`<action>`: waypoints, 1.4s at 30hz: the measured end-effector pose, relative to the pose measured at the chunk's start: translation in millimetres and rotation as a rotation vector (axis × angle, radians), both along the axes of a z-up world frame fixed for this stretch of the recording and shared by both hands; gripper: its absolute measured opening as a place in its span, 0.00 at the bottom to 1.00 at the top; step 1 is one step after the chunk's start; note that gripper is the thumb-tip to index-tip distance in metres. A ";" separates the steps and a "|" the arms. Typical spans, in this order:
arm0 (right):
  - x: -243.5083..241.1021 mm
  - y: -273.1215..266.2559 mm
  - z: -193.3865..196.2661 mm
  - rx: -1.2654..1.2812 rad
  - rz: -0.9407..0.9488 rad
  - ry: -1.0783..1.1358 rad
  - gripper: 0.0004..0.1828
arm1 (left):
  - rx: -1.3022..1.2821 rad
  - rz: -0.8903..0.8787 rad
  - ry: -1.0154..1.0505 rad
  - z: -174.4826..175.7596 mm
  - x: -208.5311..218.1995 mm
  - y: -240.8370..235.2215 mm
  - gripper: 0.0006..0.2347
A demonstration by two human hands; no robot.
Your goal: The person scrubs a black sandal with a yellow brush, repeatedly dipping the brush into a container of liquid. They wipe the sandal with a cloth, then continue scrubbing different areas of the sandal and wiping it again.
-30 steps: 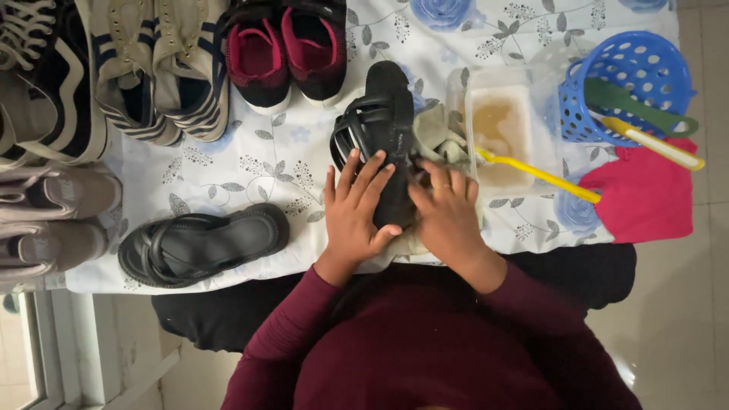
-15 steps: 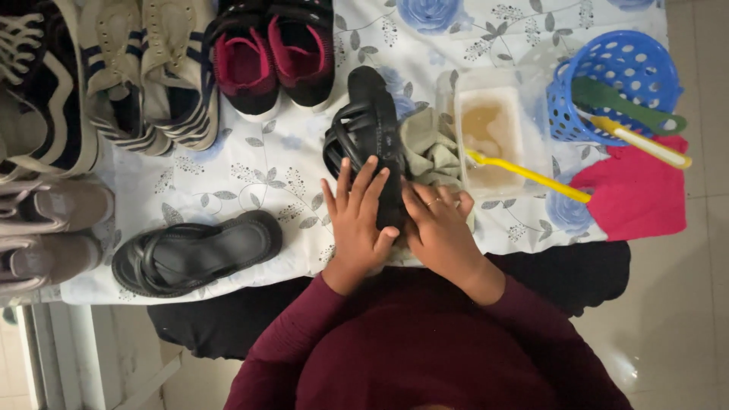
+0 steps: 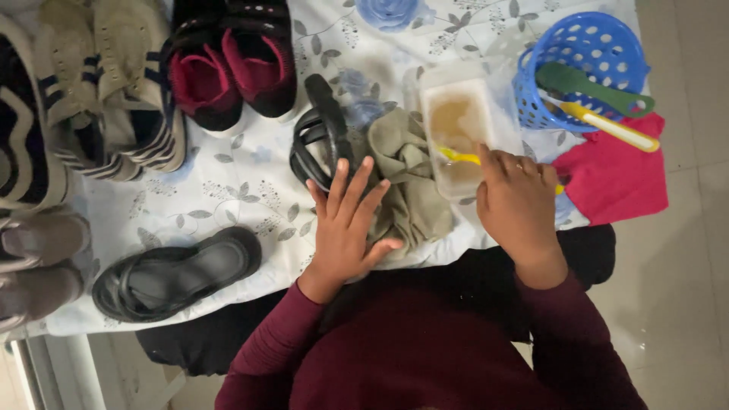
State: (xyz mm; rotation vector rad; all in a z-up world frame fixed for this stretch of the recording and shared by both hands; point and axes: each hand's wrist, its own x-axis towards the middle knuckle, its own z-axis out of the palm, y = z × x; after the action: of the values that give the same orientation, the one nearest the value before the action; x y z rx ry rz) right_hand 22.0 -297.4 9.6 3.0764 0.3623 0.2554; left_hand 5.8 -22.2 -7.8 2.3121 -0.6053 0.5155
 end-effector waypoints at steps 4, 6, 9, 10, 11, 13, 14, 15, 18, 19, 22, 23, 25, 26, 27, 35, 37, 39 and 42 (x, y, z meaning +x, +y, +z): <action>1.6 -2.5 8.6 0.006 -0.017 0.040 0.27 | 0.028 -0.036 0.000 1.6 1.5 -3.2 0.37; 2.6 -3.8 9.6 -0.020 -0.027 0.130 0.32 | 0.017 -0.012 0.038 1.7 2.1 -2.2 0.36; 3.3 -4.0 23.3 0.138 -0.044 0.214 0.32 | -0.010 -0.004 0.053 1.5 2.8 -8.4 0.35; 0.0 -1.1 30.0 0.139 -0.043 0.215 0.32 | -0.009 -0.002 0.053 1.7 2.8 -12.1 0.35; -2.8 2.4 36.5 0.164 -0.050 0.230 0.32 | 0.016 0.004 0.048 2.2 3.9 -15.2 0.34; -9.8 4.7 39.4 0.191 -0.062 0.245 0.32 | 0.042 0.004 0.043 5.4 6.0 -21.5 0.33; -14.1 3.4 35.7 0.249 -0.057 0.265 0.32 | 0.140 -0.001 0.020 7.9 6.8 -25.0 0.33; -19.3 1.5 32.2 0.306 -0.054 0.286 0.33 | 0.235 -0.008 -0.002 10.3 7.2 -29.3 0.32; -24.1 1.4 38.8 0.334 -0.034 0.234 0.33 | 0.404 -0.054 -0.079 11.1 9.7 -38.1 0.33; -25.3 1.8 39.2 0.334 -0.042 0.233 0.33 | 0.403 -0.061 -0.080 7.1 10.1 -39.8 0.33; -28.2 0.7 36.8 0.345 0.002 0.220 0.36 | 0.459 -0.096 -0.099 -2.0 12.6 -43.0 0.34; -29.1 -1.6 33.6 0.348 -0.002 0.211 0.34 | 0.480 -0.087 -0.099 -3.3 12.4 -43.0 0.34; -30.5 -2.9 30.6 0.353 -0.005 0.203 0.32 | 0.502 -0.076 -0.097 -6.2 12.1 -43.2 0.34; -30.9 -2.2 30.9 0.409 0.001 0.211 0.32 | 0.508 -0.078 -0.086 -7.7 12.0 -43.6 0.34; -32.1 -1.2 31.1 0.466 0.004 0.219 0.32 | 0.514 -0.082 -0.074 -9.2 11.5 -43.7 0.34; -37.1 -0.5 23.5 0.444 0.002 0.161 0.32 | 0.530 -0.087 -0.054 -10.8 11.4 -43.8 0.35; -36.9 -1.0 24.5 0.424 0.007 0.173 0.33 | 0.529 -0.083 -0.048 -11.9 11.4 -43.5 0.35; -34.1 -5.1 23.3 0.586 -0.023 0.192 0.30 | 0.526 -0.089 -0.043 -12.4 13.2 -43.8 0.35; -37.7 -2.9 27.5 0.544 -0.026 0.194 0.28 | 0.522 -0.088 -0.025 -11.1 11.7 -43.2 0.35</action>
State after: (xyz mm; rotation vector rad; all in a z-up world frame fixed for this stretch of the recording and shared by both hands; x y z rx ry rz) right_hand -15.7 -300.3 37.1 3.6541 0.2979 0.0574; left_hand 17.4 -65.4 -19.0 2.7492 -0.9385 0.3756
